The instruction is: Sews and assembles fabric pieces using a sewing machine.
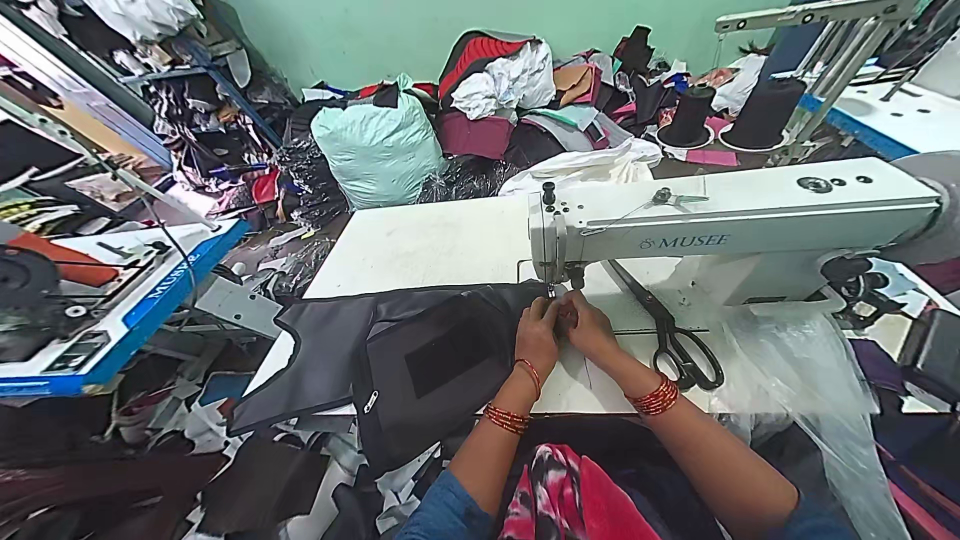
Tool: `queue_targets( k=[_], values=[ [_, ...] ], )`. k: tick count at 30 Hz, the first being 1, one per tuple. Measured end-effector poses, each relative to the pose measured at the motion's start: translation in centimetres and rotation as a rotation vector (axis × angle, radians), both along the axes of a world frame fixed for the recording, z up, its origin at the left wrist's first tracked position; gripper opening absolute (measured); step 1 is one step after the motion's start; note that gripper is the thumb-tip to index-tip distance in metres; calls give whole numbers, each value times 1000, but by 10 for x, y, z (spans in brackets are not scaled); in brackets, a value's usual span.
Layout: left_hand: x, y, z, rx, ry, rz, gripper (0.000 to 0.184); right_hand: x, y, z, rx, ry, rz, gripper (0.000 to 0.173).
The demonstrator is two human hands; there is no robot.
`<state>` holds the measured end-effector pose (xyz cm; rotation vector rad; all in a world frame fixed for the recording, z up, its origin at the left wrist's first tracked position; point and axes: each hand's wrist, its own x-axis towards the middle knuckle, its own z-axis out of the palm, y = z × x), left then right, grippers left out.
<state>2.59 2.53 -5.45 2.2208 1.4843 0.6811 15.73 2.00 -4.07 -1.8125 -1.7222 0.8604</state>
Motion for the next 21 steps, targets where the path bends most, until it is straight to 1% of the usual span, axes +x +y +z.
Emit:
queue_targets(
  k=[2,5,8,12,16,21],
  values=[
    [0,0,6,-40,45,-13,39,0,-1,2,-3,-8,5,44],
    [0,0,6,3,60,-2,33,-1,-1,1,9,-12,9,41],
    [1,2,4,29,66,7,31,-1,-1,1,9,-18,14,42],
    [1,3,4,16,74,22,29,-2,-1,0,17,-27,17,40],
    [1,2,6,-14,-14,59,26,-1,-2,-2,39,-22,22,36],
    [-2,4,-4,61,-173,22,18,1,0,-5,57,29,20,36]
  ],
)
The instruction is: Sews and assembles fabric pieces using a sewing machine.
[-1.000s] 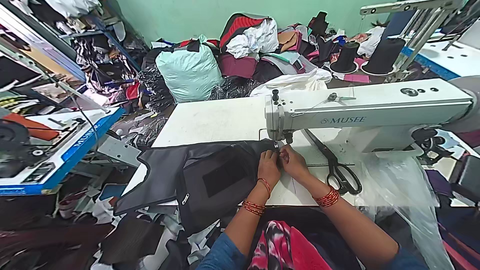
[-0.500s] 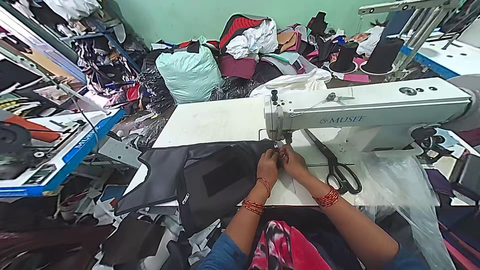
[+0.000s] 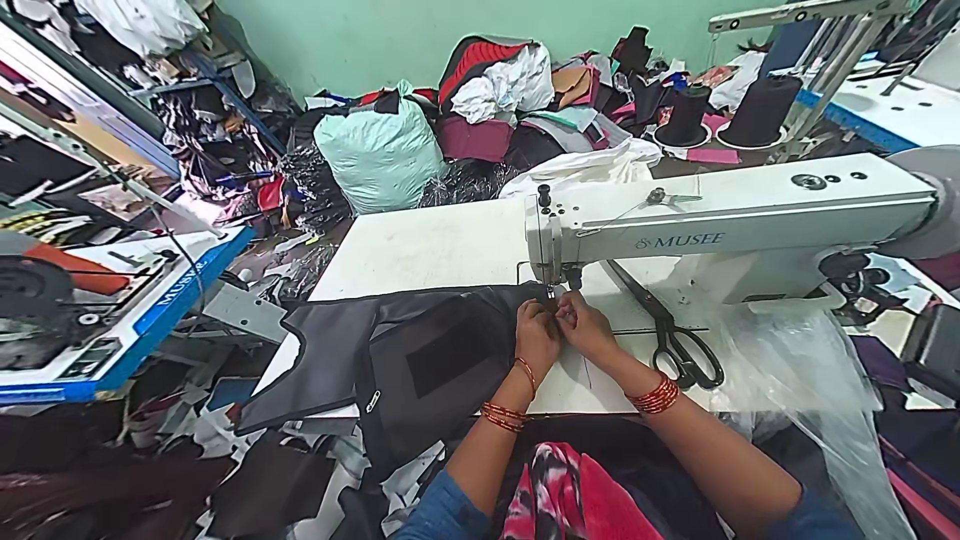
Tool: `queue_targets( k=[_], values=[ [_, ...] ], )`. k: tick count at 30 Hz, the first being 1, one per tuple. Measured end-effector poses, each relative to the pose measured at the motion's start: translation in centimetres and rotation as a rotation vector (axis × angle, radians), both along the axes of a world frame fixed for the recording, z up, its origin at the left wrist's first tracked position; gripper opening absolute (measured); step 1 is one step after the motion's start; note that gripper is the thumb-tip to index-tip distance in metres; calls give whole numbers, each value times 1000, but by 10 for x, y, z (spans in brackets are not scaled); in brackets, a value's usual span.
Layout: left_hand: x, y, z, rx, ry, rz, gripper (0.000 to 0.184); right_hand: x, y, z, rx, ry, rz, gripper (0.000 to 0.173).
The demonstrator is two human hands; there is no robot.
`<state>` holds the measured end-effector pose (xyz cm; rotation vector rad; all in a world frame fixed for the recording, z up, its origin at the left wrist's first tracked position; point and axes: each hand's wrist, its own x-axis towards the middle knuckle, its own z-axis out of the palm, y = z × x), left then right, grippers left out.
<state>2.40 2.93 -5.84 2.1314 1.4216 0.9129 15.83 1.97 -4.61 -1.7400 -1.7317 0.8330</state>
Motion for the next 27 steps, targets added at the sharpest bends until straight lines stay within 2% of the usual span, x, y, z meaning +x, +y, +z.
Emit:
queue_targets(
  k=[4,9,13,17,22,27],
  values=[
    [-5,-11,-10,92,-95,-48,25,2,0,-4,17,117,-10,38],
    [-8,-13,-10,17,-52,-11,40,5,0,-11,85,328,-34,39],
    [-2,-9,6,-136,34,90,30,6,-1,-11,103,376,-7,41],
    [1,-6,19,-186,139,111,28,9,-1,-14,153,406,24,41],
    [0,-3,24,-136,358,-1,31,11,1,-16,195,291,27,34],
    [0,-1,25,-24,652,-211,34,14,0,-11,231,34,-60,34]
  ],
)
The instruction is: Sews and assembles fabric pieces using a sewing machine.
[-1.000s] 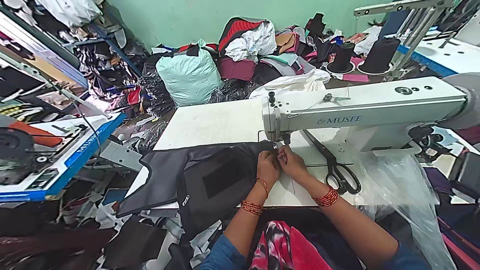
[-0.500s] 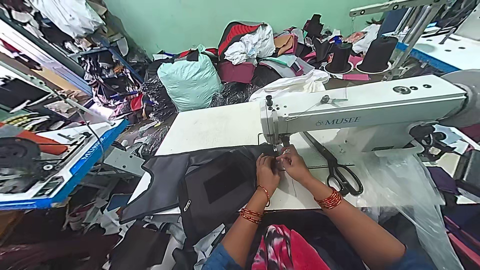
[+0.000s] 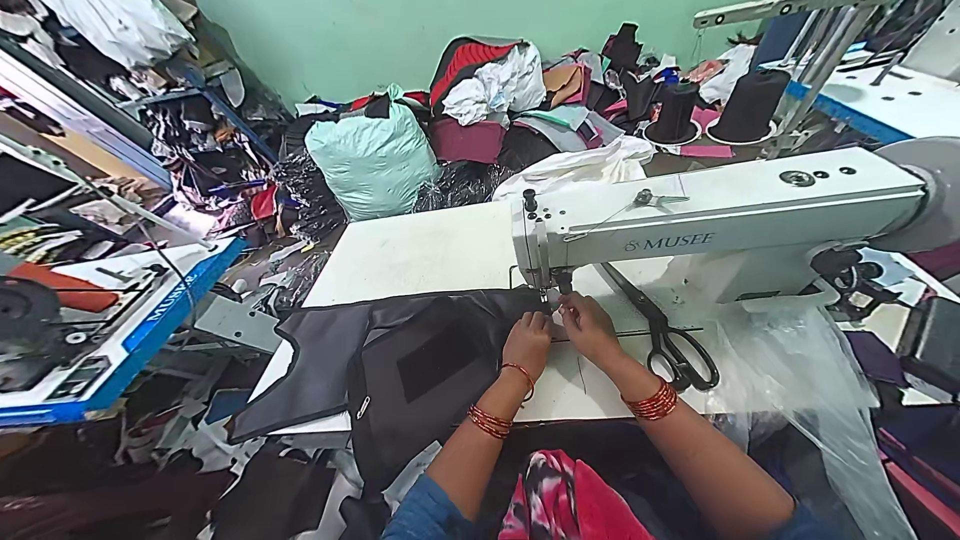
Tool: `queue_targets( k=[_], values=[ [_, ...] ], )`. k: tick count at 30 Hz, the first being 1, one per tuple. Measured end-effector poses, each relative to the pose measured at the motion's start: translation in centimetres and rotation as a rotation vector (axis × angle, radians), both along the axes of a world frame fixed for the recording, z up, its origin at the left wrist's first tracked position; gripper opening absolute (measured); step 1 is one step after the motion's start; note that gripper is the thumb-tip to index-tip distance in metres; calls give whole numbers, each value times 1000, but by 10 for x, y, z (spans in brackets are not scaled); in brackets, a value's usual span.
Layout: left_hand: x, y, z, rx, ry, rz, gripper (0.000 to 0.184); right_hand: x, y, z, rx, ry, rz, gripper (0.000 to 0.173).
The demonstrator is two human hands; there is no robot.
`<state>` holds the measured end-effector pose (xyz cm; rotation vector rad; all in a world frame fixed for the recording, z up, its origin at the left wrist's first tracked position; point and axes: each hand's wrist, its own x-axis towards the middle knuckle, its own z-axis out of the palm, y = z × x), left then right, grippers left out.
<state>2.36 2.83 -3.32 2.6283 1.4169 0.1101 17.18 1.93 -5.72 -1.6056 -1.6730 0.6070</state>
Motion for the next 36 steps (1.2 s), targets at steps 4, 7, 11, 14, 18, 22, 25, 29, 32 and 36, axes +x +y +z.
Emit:
queue_targets(
  k=[4,7,11,14,18,22,25,29,32,36],
  values=[
    [-4,-6,6,-84,88,-80,39,-2,2,0,-64,-118,81,39],
    [-11,-14,2,-149,99,-68,50,-7,2,3,-137,-178,36,46],
    [-18,-21,-5,-236,90,-30,59,-11,4,7,-237,-278,27,57],
    [-26,-22,-17,-125,-84,-50,59,-15,3,9,-246,-338,45,66],
    [-29,-13,-28,-68,-240,-86,63,-17,0,13,-250,-441,84,71],
    [-30,3,-22,-161,-197,-87,69,-18,1,12,-254,-455,76,74],
    [-34,17,-36,-4,-363,-157,67,-16,1,8,-184,-413,47,66],
    [-38,36,-44,94,-470,-251,62,-16,0,4,-131,-316,-17,44],
    [-41,42,-45,96,-521,-278,60,-17,1,5,-168,-342,-9,53],
    [-41,42,-46,73,-572,-262,59,-19,2,4,-172,-367,-23,57]
  ],
)
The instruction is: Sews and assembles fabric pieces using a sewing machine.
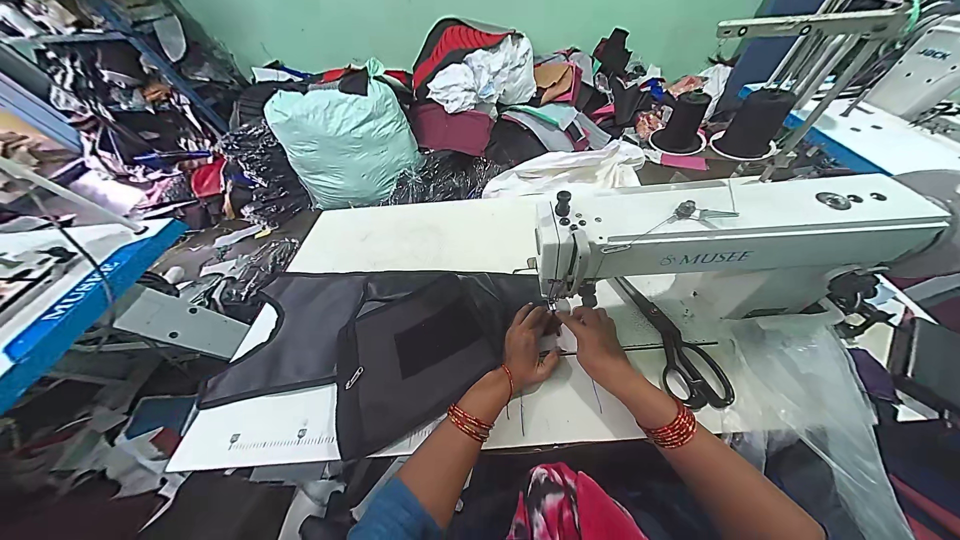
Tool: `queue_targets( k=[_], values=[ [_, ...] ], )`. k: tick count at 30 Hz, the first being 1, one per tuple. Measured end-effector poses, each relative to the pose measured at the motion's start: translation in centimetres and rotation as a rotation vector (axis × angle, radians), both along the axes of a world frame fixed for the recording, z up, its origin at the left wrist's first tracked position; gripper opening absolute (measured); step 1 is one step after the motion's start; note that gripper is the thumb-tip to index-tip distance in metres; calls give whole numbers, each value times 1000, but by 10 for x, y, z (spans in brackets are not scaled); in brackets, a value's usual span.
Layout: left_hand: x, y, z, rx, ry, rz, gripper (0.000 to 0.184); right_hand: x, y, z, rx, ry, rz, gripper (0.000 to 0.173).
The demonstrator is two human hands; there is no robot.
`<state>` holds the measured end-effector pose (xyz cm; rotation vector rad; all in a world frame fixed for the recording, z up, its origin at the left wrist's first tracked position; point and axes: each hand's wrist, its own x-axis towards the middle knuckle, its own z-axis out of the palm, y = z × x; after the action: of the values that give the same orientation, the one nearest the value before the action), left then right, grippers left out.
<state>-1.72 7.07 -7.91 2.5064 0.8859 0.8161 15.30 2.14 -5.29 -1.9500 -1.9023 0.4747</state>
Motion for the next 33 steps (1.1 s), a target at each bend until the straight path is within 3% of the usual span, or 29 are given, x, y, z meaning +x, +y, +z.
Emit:
queue_targets(
  k=[5,10,13,16,21,33],
  values=[
    [2,3,-3,-28,-1,18,60,-2,1,2,-42,-28,0,60],
    [5,5,0,-71,12,28,62,23,-17,8,183,197,-32,34],
    [6,4,-5,-35,-35,38,60,71,-47,27,378,6,-197,32],
    [6,3,-3,-34,-32,37,60,125,-80,40,446,-196,-439,33],
    [7,2,-2,-29,-26,48,59,173,-110,5,484,-326,-522,37],
    [4,-3,-2,-25,-1,25,56,178,-113,-21,526,-344,-532,40]
  ],
)
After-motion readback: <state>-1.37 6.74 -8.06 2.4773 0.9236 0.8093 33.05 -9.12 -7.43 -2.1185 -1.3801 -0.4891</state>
